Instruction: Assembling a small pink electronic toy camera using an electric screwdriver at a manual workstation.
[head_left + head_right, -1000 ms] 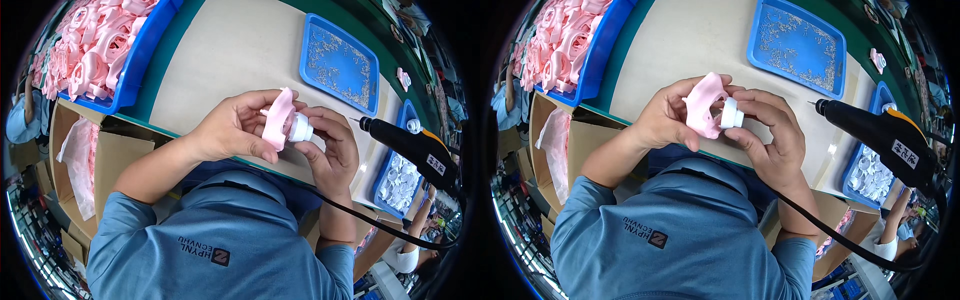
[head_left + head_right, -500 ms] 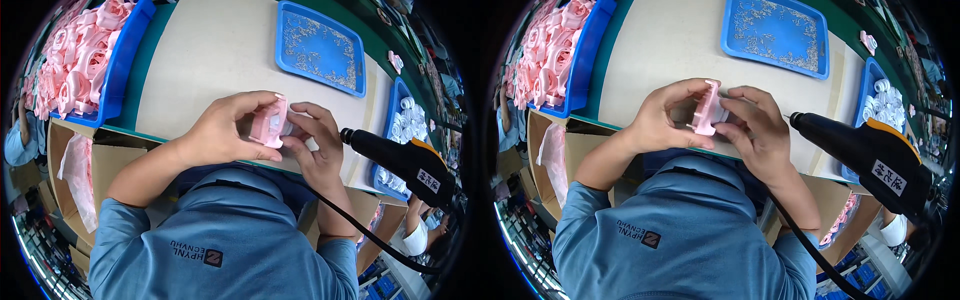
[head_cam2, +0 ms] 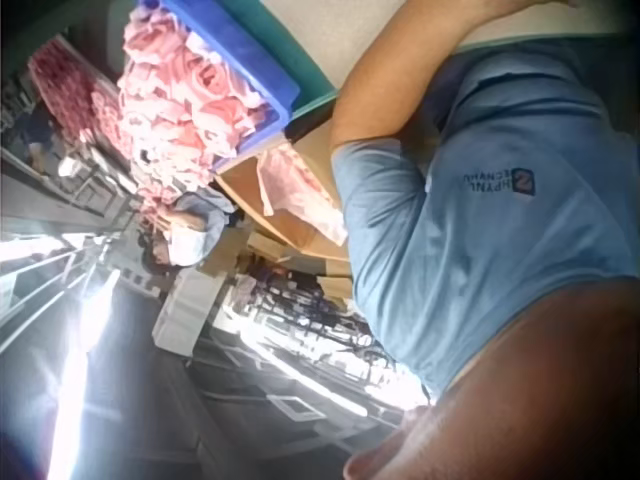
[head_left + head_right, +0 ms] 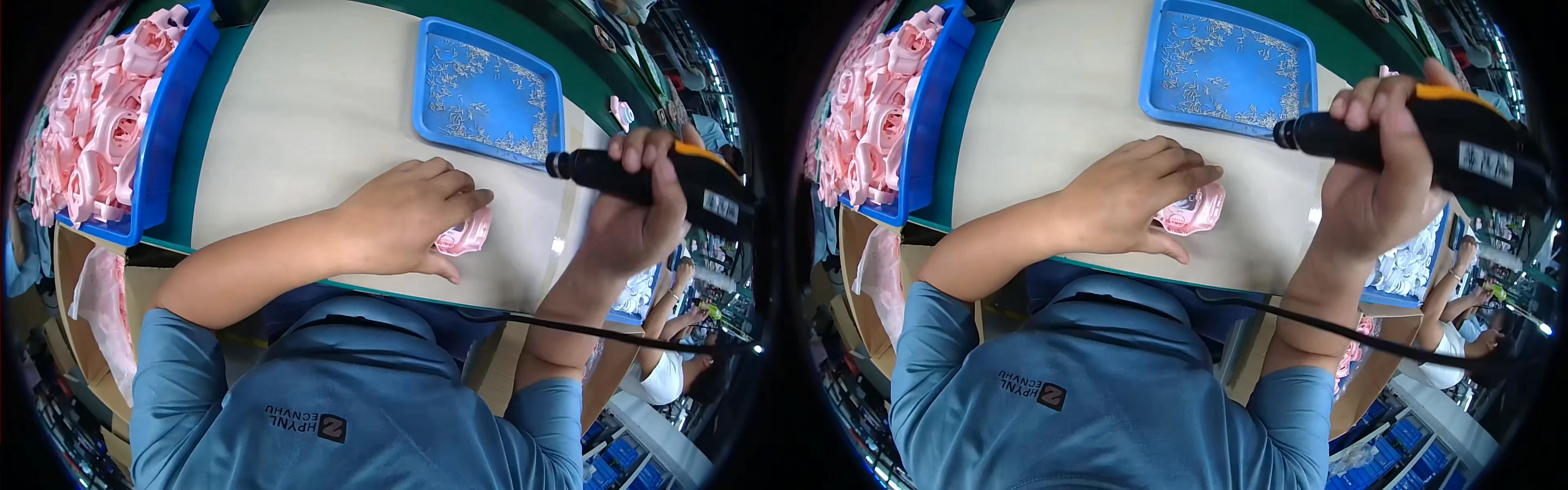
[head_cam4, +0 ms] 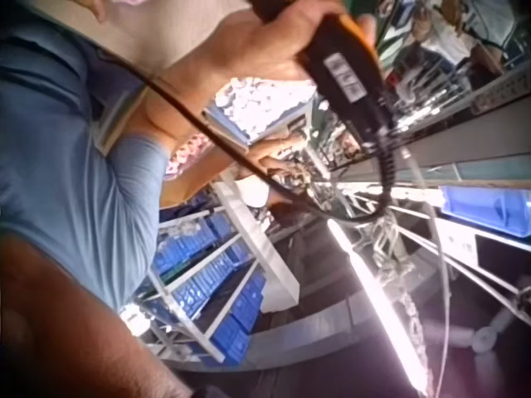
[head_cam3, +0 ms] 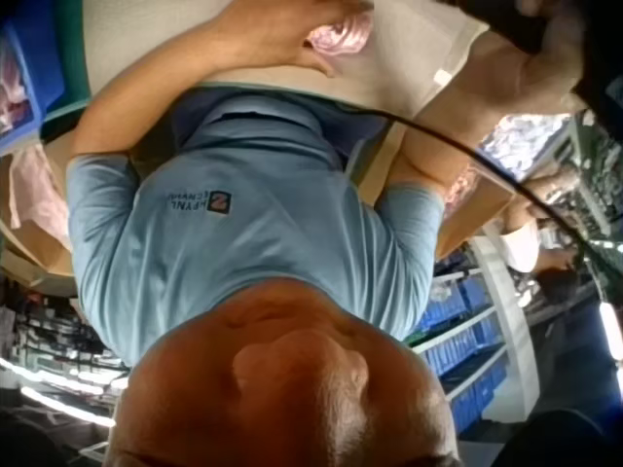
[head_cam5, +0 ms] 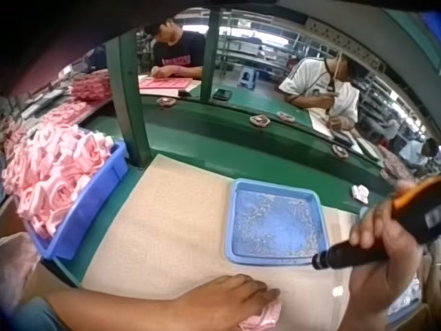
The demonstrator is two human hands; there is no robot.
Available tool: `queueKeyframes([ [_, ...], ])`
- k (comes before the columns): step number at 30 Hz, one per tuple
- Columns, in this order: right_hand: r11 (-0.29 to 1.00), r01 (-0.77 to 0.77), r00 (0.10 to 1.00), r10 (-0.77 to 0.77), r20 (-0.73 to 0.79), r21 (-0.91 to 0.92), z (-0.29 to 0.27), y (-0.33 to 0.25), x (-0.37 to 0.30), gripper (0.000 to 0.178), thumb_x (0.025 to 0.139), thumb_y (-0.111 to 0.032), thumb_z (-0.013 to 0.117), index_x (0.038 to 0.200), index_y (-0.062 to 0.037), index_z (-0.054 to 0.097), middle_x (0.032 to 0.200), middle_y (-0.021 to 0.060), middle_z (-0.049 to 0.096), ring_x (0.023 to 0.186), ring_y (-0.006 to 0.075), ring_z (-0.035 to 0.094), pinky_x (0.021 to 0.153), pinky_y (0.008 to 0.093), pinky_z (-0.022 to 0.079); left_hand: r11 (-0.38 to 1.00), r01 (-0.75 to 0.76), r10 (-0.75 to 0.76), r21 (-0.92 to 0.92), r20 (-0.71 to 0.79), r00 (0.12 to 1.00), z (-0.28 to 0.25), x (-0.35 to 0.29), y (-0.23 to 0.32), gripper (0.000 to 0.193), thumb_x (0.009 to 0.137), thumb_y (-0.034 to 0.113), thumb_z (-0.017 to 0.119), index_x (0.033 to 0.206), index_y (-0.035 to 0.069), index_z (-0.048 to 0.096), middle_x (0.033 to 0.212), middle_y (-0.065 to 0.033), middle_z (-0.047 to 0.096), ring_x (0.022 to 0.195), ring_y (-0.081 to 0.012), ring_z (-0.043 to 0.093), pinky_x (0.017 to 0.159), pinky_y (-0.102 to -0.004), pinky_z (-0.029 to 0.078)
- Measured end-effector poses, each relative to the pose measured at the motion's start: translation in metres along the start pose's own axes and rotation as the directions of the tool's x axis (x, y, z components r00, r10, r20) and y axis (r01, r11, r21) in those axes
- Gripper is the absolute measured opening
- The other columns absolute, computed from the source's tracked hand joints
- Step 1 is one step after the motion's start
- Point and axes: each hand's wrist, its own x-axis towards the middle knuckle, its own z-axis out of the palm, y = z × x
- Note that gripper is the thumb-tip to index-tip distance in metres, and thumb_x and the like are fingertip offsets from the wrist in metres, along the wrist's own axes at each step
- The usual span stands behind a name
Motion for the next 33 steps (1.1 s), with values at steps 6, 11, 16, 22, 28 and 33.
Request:
queueKeyframes([
  [6, 0.996, 0.085, 0.962, -0.086, -0.259, -0.014, 0.002, 0.07, 0.068, 0.016, 0.085, -0.003, 0.056, 0.1, 0.001, 0.052, 0.068, 0.0067, 0.049, 0.062, 0.0179, 0.048, 0.065, 0.0368, 0.046, 0.958, -0.134, 0.039, -0.254, -0.348, 0.937, -0.01, 0.005, -0.012, 0.053, 0.066, 0.027, 0.082, 0.107, 0.002, 0.062, 0.103, -0.0106, 0.062, 0.094, -0.0278, 0.058, 0.079, -0.0372, 0.049],
  [11, 0.998, 0.068, 0.969, -0.068, -0.237, -0.009, 0.008, 0.102, 0.076, 0.013, 0.085, -0.002, 0.055, 0.097, 0.0007, 0.053, 0.068, 0.0067, 0.049, 0.061, 0.0174, 0.049, 0.063, 0.0355, 0.047, 0.947, -0.156, 0.037, -0.28, -0.388, 0.921, -0.006, 0.004, -0.015, 0.039, 0.068, 0.02, 0.08, 0.099, 0.002, 0.065, 0.094, -0.0095, 0.064, 0.087, -0.0261, 0.061, 0.075, -0.0357, 0.05],
  [16, 1.0, 0.029, 0.972, -0.031, -0.231, -0.011, 0.011, 0.102, 0.074, 0.011, 0.086, -0.006, 0.056, 0.096, -0.001, 0.054, 0.068, 0.0058, 0.049, 0.062, 0.0169, 0.048, 0.064, 0.0361, 0.046, 0.942, -0.137, 0.006, -0.306, -0.394, 0.919, -0.006, 0.004, -0.017, 0.032, 0.07, 0.016, 0.078, 0.096, 0.004, 0.066, 0.09, -0.0093, 0.065, 0.085, -0.0255, 0.061, 0.073, -0.0351, 0.05],
  [22, 0.983, 0.021, 0.999, -0.014, -0.04, 0.182, 0.003, 0.065, 0.068, 0.015, 0.09, -0.013, 0.053, 0.099, -0.0017, 0.055, 0.07, 0.0059, 0.053, 0.062, 0.0173, 0.052, 0.064, 0.0368, 0.046, 0.956, -0.015, -0.133, -0.293, -0.477, 0.869, -0.009, 0.005, -0.026, 0.022, 0.074, 0.008, 0.074, 0.094, 0.002, 0.066, 0.088, -0.01, 0.065, 0.082, -0.0247, 0.061, 0.072, -0.0327, 0.05],
  [28, 0.941, -0.153, 0.973, 0.091, 0.21, 0.301, 0.015, 0.008, 0.058, 0.01, 0.086, -0.02, 0.054, 0.089, -0.0113, 0.058, 0.073, 0.0006, 0.051, 0.07, 0.0129, 0.049, 0.072, 0.032, 0.039, 0.835, 0.214, -0.454, -0.508, -0.415, 0.788, -0.018, 0.014, -0.024, 0.03, 0.075, 0.008, 0.077, 0.102, 0.002, 0.066, 0.104, -0.0059, 0.064, 0.086, -0.0142, 0.057, 0.077, -0.0259, 0.047],
  [33, 0.913, -0.208, 0.957, 0.116, 0.266, 0.351, 0.023, -0.005, 0.047, 0.011, 0.085, -0.021, 0.056, 0.09, -0.0115, 0.058, 0.072, -0.0013, 0.049, 0.069, 0.0109, 0.049, 0.071, 0.0295, 0.039, 0.711, 0.124, -0.475, -0.692, -0.343, 0.81, -0.019, 0.012, -0.028, 0.023, 0.079, 0.006, 0.074, 0.101, 0.002, 0.069, 0.093, -0.0054, 0.067, 0.083, -0.011, 0.06, 0.075, -0.0228, 0.048],
])
